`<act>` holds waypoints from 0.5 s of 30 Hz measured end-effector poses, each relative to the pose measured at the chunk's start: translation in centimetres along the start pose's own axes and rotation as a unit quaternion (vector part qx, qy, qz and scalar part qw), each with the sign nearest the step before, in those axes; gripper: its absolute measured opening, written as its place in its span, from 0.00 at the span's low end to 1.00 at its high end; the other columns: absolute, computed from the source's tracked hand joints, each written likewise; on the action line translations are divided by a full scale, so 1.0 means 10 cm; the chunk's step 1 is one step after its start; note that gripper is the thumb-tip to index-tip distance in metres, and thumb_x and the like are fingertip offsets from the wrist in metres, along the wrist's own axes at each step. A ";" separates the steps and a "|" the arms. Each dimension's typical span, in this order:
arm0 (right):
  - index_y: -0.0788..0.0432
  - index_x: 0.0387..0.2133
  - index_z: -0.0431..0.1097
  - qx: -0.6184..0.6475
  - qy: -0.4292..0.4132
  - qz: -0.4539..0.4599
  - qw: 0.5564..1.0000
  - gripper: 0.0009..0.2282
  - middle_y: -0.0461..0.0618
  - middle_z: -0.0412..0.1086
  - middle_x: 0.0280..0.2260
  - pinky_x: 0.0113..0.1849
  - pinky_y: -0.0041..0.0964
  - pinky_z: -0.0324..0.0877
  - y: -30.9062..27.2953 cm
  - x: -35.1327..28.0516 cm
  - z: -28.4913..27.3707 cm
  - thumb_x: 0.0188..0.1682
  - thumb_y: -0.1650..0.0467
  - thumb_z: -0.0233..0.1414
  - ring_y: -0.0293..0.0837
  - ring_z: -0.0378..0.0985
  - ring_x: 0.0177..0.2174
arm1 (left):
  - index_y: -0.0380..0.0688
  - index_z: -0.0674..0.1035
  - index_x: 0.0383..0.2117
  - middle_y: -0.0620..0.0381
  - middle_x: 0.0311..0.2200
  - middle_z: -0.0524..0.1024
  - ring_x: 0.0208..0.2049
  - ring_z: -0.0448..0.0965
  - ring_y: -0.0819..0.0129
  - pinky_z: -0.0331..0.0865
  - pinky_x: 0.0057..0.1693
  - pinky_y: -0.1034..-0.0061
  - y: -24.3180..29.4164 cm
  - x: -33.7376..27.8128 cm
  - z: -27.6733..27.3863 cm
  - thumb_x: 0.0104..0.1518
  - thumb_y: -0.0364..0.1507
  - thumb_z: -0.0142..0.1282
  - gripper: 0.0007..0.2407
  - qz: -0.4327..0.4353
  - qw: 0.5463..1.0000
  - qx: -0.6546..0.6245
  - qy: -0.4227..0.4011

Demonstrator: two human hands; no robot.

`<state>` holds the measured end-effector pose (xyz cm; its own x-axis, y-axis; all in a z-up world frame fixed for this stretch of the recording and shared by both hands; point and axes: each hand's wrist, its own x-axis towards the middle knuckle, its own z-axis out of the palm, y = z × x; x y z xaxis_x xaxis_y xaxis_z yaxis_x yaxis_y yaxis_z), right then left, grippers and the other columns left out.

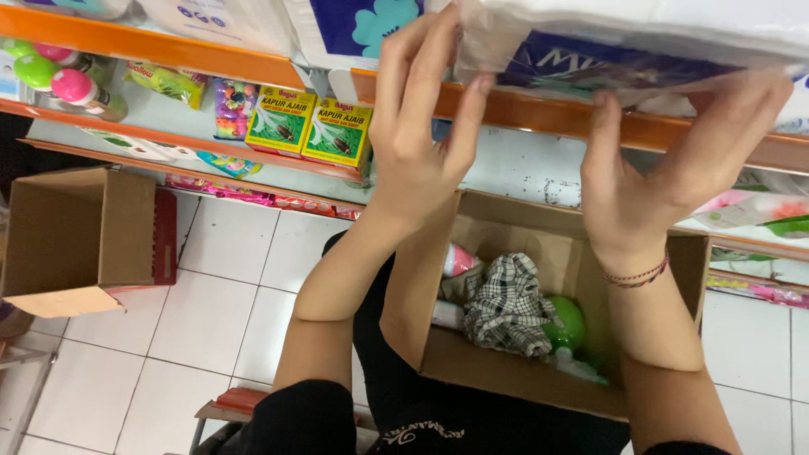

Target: The person wipes various packaged items like cotton pads and wipes with a cloth before placing them back into a cardboard box and then onto a store shelf.

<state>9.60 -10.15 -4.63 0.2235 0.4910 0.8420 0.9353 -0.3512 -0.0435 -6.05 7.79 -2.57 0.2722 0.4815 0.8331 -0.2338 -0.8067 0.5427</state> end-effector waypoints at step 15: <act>0.54 0.75 0.31 0.001 -0.040 -0.042 0.998 0.43 0.38 0.27 0.74 0.48 0.30 0.67 -0.11 0.23 -0.11 0.56 0.77 0.60 0.43 0.63 0.44 | 0.50 0.59 0.71 0.62 0.65 0.65 0.57 0.72 0.66 0.69 0.63 0.79 -0.30 0.06 0.10 0.71 0.19 0.64 0.29 0.083 0.996 0.029 -0.001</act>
<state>8.84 -9.48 -2.08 0.1661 0.5799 0.7976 0.9519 -0.3054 0.0238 -4.29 10.16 -3.80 0.2361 0.3392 0.9106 -0.2222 -0.8934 0.3904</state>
